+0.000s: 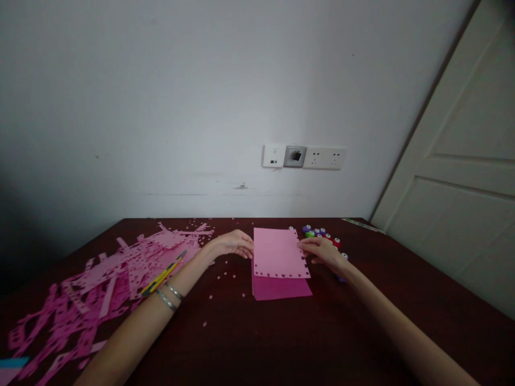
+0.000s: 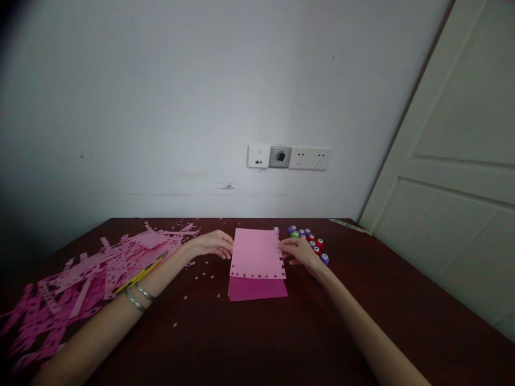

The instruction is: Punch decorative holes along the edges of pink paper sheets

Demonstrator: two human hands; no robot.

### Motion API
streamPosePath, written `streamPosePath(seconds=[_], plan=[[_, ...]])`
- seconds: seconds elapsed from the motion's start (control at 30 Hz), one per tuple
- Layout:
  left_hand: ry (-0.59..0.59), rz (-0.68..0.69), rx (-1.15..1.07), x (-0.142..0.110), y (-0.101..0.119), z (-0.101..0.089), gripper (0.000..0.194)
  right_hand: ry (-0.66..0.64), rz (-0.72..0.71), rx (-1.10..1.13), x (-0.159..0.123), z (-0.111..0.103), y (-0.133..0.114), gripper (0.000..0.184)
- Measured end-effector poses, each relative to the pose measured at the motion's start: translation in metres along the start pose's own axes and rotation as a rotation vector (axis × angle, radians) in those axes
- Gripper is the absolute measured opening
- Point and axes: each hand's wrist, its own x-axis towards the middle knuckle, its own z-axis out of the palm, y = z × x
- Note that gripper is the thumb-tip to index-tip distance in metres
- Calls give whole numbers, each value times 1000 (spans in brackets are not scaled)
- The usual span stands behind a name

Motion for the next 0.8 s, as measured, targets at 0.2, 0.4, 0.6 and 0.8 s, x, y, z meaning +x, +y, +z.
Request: streamPosePath(seconds=[0.2,0.4,0.6,0.8], plan=[[-231,-194,230,-6,-3,-3,26,-97,60,-78,-1,10,6,20],[175,-51,593,10,-20,-13,27,-88,44,-176,1,15,8,16],[443,217,737,27,-31,-1,28,-115,26,-259,2,15,9,12],[350,290,754,26,-34,-1,14,-166,10,-315,-1,12,8,14]])
